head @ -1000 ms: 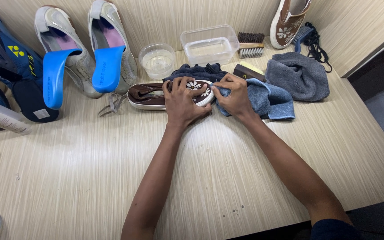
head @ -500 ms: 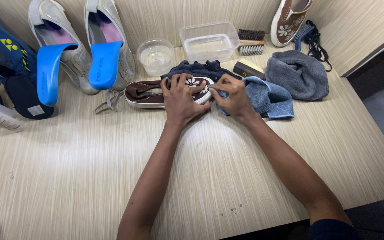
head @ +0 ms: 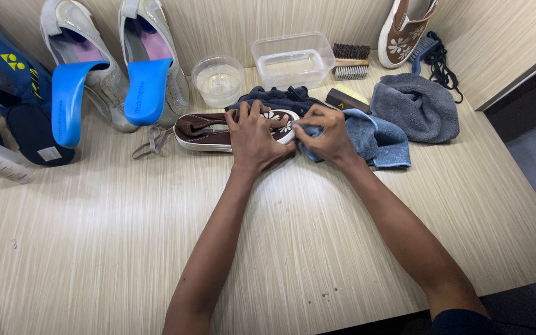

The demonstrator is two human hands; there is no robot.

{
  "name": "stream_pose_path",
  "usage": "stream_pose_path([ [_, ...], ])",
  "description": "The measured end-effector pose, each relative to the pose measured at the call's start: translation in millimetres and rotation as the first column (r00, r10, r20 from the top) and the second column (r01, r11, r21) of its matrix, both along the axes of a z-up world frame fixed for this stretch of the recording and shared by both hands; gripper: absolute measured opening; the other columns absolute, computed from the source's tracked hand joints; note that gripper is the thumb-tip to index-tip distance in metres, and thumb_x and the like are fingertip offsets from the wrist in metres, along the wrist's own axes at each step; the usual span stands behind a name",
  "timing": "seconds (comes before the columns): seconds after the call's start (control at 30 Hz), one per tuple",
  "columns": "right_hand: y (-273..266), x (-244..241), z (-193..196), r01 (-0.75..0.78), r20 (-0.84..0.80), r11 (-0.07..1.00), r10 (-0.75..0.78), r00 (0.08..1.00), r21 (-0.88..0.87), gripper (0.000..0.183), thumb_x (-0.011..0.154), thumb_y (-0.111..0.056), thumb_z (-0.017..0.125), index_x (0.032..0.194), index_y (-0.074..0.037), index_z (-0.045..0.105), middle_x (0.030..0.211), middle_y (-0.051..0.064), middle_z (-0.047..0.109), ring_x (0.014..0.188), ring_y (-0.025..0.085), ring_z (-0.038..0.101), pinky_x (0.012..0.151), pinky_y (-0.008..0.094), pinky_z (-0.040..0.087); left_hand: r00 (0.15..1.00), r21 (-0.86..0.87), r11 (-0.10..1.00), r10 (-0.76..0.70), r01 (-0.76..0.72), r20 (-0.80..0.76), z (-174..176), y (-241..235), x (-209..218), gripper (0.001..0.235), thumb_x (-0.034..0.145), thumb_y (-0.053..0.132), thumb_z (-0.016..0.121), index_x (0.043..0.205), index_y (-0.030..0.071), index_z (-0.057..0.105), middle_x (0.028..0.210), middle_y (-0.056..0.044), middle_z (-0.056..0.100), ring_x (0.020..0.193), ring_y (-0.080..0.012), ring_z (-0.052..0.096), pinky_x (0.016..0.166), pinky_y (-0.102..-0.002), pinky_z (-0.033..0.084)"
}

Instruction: The person cleans a brown slip-on shoe with a white floral pattern using a blue cloth. They wipe the white rubber sole, the brown upper, and the floral details, rotating the shoe to access different sides. The shoe is placed on a dark cloth on a light-colored wooden table.

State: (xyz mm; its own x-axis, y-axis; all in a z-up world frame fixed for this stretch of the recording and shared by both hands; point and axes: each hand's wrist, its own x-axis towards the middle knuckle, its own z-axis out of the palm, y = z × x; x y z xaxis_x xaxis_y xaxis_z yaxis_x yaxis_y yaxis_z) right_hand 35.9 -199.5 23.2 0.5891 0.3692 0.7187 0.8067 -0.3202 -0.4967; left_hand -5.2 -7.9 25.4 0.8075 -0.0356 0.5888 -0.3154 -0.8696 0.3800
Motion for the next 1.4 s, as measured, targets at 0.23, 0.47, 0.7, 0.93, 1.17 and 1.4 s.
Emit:
stream_pose_path([
  [0.23,5.4,-4.8,0.0,-0.098,0.019,0.993,0.099,0.995,-0.066,0.003,0.082,-0.004,0.082,0.085,-0.004,0.081,0.073,0.015,0.066,0.058,0.028,0.066,0.05,0.033,0.049,0.999,0.018,0.998,0.054,-0.054,0.003,0.2,-0.5,4.5,0.019,0.078,0.054,0.074,0.086,0.039,0.083,0.098,-0.002,0.063,0.099,-0.0269,0.059,0.102,-0.059,0.037],
  [0.47,5.8,-9.3,-2.5,-0.032,-0.001,0.999,0.032,0.999,-0.033,0.001,0.083,-0.004,0.082,0.083,-0.004,0.081,0.071,0.014,0.068,0.057,0.026,0.065,0.049,0.033,0.047,0.999,0.021,0.999,0.04,-0.04,-0.009,-11.2,-0.3,9.8,0.029,0.067,0.055,0.081,0.09,0.038,0.083,0.101,-0.004,0.064,0.101,-0.0293,0.058,0.102,-0.062,0.036],
  [0.7,8.2,-7.0,-10.4,-0.046,0.026,0.998,0.047,0.999,-0.046,0.002,0.085,-0.006,0.082,0.086,-0.006,0.082,0.073,0.012,0.067,0.057,0.026,0.065,0.05,0.032,0.048,0.999,0.021,0.999,0.044,-0.044,-0.001,-7.3,-1.5,5.5,0.021,0.073,0.053,0.077,0.087,0.038,0.083,0.1,-0.003,0.064,0.1,-0.0282,0.059,0.103,-0.06,0.037],
  [0.93,1.7,-6.1,-1.2,0.078,0.1,0.995,-0.072,0.992,-0.055,0.007,0.089,-0.006,0.083,0.085,-0.002,0.08,0.072,0.014,0.067,0.056,0.027,0.064,0.049,0.032,0.047,1.0,-0.001,1.0,0.015,-0.015,-0.005,-1.2,-1.0,1.2,0.034,0.065,0.051,0.081,0.093,0.034,0.085,0.102,-0.007,0.066,0.1,-0.031,0.059,0.102,-0.062,0.037],
  [1.17,4.2,-13.6,3.9,0.038,0.03,0.997,-0.036,0.999,-0.063,0.006,0.092,-0.006,0.082,0.088,-0.002,0.08,0.074,0.014,0.068,0.057,0.024,0.064,0.051,0.03,0.047,0.999,0.034,0.998,0.053,-0.053,-0.006,-4.9,-4.6,2.3,0.031,0.069,0.055,0.078,0.093,0.036,0.084,0.102,-0.005,0.064,0.101,-0.0296,0.059,0.101,-0.061,0.037],
  [1.4,0.2,4.7,-2.6,0.08,0.03,0.996,-0.079,0.996,-0.036,0.007,0.098,-0.004,0.078,0.093,0.0,0.079,0.079,0.015,0.066,0.062,0.028,0.065,0.052,0.031,0.047,0.998,0.064,0.997,0.053,-0.053,-0.012,-5.7,-1.5,4.0,0.036,0.064,0.057,0.08,0.095,0.038,0.084,0.104,-0.004,0.063,0.103,-0.0295,0.058,0.102,-0.061,0.036],
])
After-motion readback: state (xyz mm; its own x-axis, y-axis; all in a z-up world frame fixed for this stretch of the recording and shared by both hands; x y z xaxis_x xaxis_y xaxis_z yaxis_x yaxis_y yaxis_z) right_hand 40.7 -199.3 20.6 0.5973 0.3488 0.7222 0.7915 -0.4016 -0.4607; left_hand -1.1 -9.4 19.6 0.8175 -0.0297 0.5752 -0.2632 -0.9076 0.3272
